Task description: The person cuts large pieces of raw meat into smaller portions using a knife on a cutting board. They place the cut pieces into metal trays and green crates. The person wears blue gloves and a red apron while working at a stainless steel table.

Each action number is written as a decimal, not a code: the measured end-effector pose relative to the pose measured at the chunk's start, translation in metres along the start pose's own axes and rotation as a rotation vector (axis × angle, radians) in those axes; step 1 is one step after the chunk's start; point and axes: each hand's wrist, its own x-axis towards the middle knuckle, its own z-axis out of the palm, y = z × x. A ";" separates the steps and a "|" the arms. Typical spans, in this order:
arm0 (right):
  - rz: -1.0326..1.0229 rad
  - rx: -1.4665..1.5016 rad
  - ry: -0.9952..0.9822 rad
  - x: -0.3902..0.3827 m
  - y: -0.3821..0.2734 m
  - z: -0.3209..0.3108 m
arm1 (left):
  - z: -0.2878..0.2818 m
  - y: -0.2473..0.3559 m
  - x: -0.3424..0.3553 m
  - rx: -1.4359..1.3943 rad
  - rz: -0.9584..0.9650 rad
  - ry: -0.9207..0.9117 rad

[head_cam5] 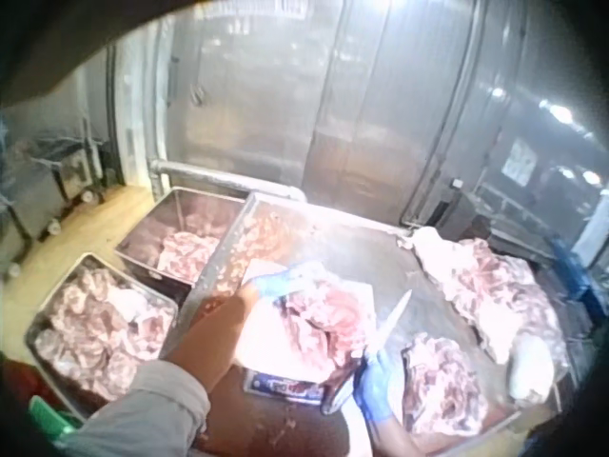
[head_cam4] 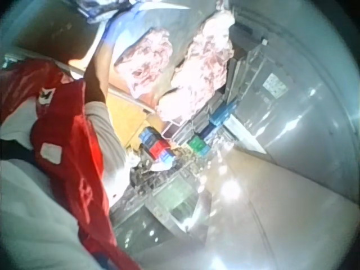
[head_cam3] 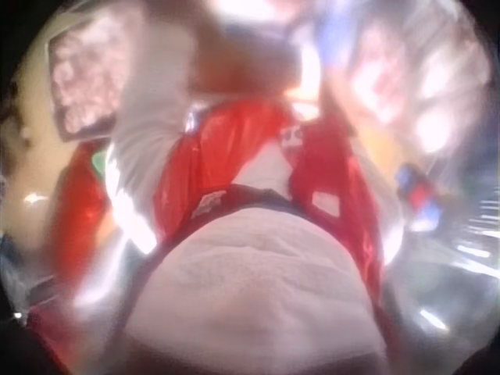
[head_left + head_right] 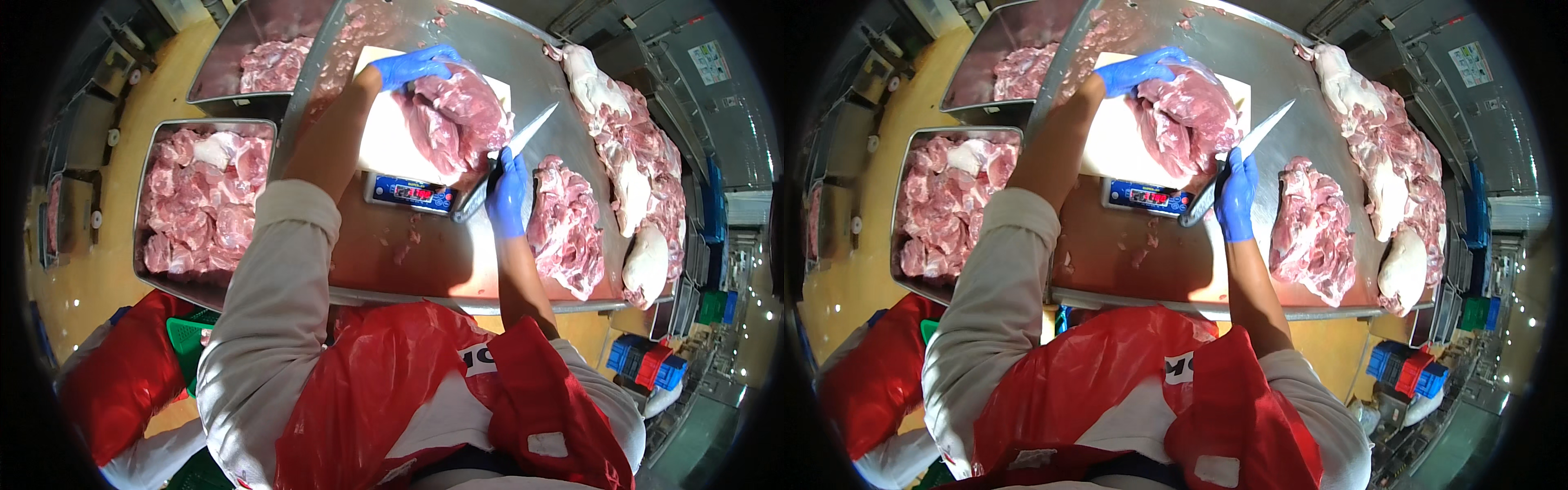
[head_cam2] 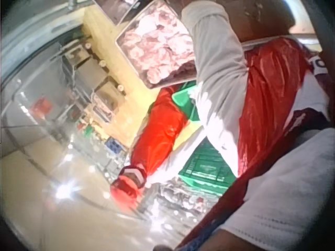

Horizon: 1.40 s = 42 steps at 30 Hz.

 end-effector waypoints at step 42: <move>-0.493 -1.058 -0.622 0.007 0.050 0.030 | 0.074 -0.006 -0.094 0.859 0.188 0.846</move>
